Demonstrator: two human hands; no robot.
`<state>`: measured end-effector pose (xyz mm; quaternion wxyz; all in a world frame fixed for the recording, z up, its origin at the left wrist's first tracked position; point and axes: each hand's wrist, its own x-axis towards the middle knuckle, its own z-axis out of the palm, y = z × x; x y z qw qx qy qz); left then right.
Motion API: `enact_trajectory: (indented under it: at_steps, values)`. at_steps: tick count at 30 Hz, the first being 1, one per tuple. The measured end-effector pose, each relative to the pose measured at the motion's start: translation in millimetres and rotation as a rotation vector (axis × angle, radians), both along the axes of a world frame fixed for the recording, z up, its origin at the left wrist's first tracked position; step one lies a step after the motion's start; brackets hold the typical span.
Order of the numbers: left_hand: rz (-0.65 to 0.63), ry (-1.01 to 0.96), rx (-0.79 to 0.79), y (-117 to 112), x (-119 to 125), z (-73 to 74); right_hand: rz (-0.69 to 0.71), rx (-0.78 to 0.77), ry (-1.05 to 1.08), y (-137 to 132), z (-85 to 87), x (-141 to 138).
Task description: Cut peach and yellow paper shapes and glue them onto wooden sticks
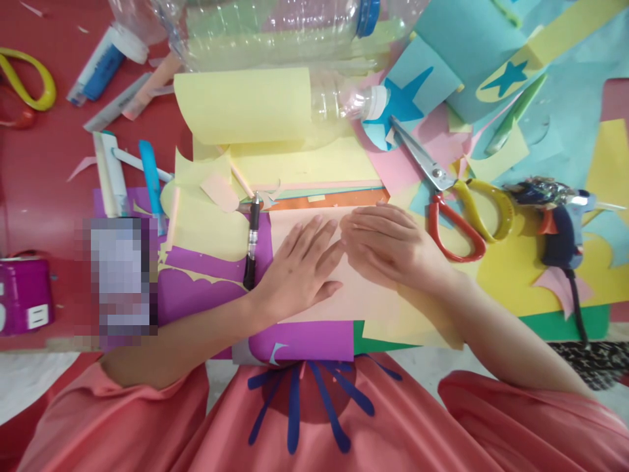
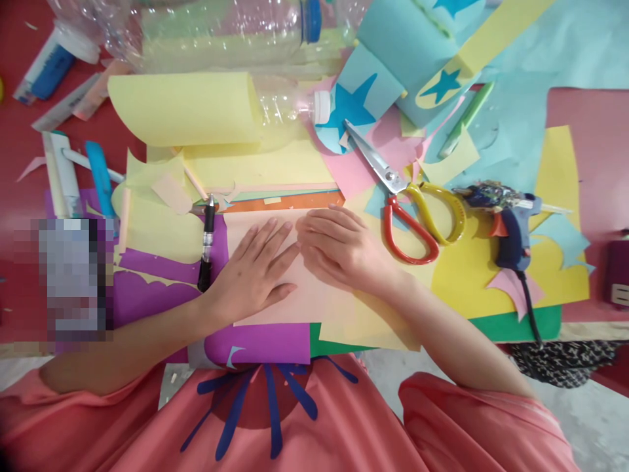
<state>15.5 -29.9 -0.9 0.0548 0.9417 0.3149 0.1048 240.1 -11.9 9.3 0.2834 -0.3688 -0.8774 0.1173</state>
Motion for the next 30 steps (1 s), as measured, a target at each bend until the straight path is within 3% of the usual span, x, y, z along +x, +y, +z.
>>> enact_trajectory:
  at_steps: [11, 30]
  values:
    - [0.001, 0.076, 0.000, -0.8, 0.2, 2.4, -0.025, 0.031, -0.166, -13.5, 10.5, -9.7]
    - [0.027, 0.074, 0.043, -4.1, 1.9, 7.3, -0.023, 0.058, -0.173, -13.2, 14.5, -8.7]
